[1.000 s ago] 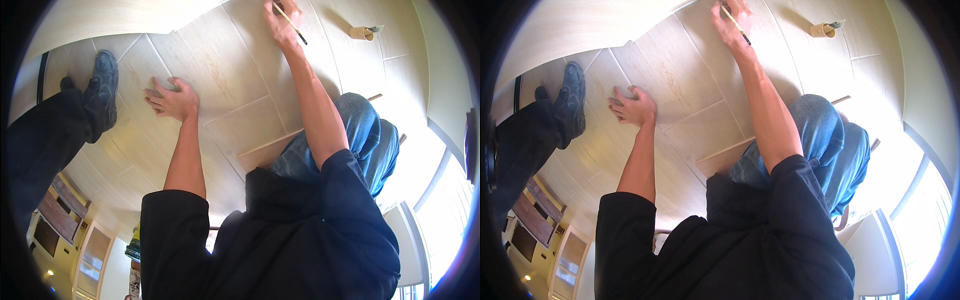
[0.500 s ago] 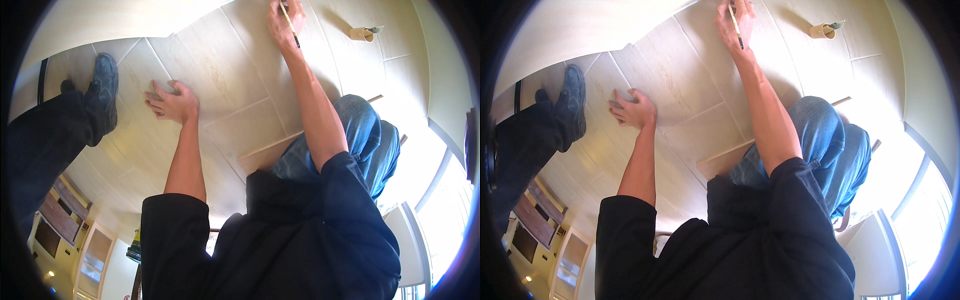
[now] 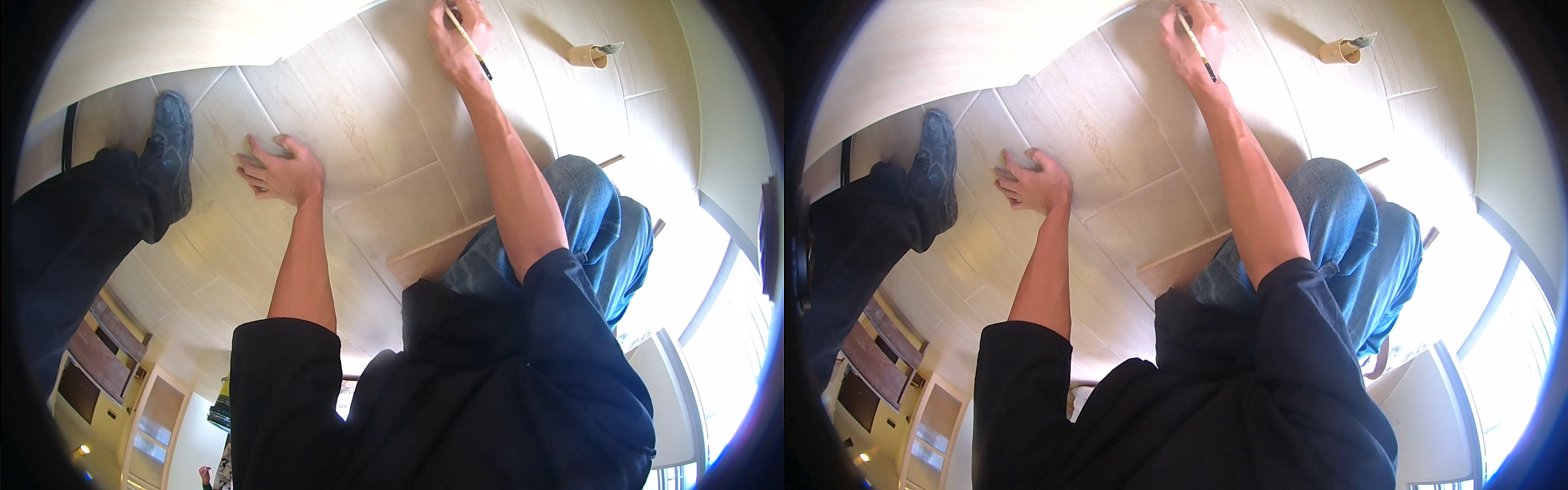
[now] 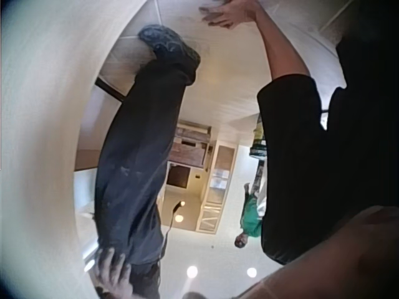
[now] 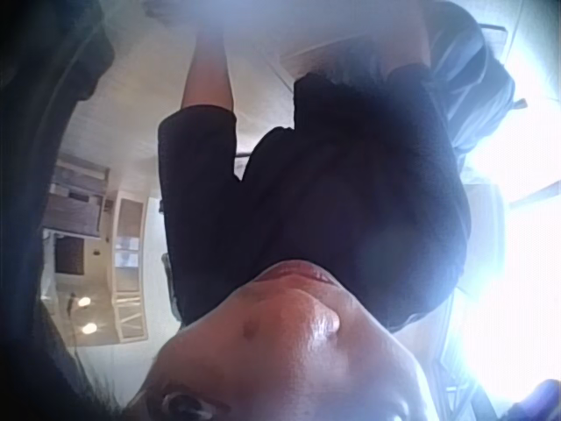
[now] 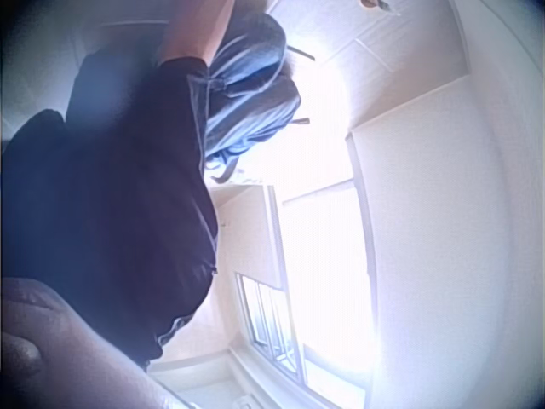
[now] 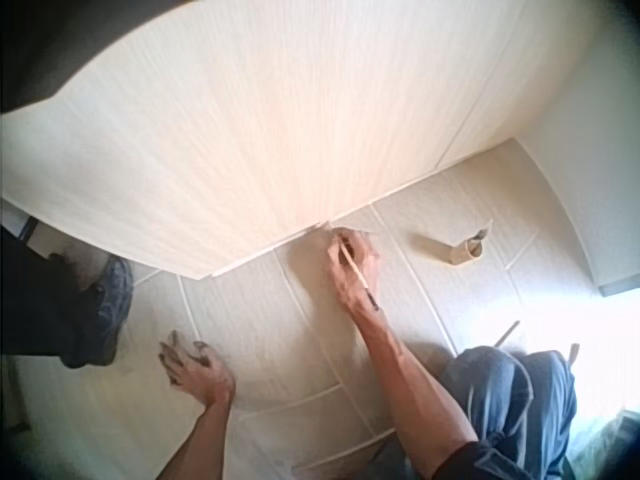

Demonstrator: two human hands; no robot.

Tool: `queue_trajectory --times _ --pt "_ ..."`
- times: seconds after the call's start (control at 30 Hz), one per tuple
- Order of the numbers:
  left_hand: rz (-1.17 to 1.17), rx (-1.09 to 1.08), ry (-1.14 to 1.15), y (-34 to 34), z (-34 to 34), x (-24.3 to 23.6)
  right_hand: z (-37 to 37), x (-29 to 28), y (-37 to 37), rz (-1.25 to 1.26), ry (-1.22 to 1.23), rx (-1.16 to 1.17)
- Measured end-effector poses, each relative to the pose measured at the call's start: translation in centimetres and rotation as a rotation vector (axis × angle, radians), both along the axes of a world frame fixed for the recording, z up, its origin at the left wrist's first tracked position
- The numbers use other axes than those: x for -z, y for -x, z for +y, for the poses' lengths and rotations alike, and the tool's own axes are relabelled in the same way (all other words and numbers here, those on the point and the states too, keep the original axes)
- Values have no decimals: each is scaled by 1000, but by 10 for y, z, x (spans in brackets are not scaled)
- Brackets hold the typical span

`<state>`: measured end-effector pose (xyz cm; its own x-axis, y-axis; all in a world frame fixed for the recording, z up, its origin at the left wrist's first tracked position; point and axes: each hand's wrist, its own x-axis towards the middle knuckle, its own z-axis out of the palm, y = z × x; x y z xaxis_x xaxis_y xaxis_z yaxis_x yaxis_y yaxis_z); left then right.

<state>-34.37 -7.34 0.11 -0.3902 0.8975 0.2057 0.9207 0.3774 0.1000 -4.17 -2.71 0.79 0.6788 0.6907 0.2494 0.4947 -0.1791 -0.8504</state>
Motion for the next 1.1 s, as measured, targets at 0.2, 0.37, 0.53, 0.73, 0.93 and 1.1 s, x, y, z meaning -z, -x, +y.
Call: queue_trajectory --times 0.2,0.37,0.53,0.73,0.93,1.1 --pt "-4 -3 5 1 0 1 -1 -1 2 -21 -34 -40" --pt "-6 2 1 1 0 0 2 2 2 -61 -83 -3" --pt "-2 1 6 1 0 1 2 5 1 -127 -170 -191" --pt "-2 -3 14 0 0 0 0 3 3 17 -144 -152" --pt "-13 -3 20 -1 0 -2 2 4 3 -130 -161 -210" --pt "-16 -6 25 -1 1 -3 5 4 4 -124 -205 -146"
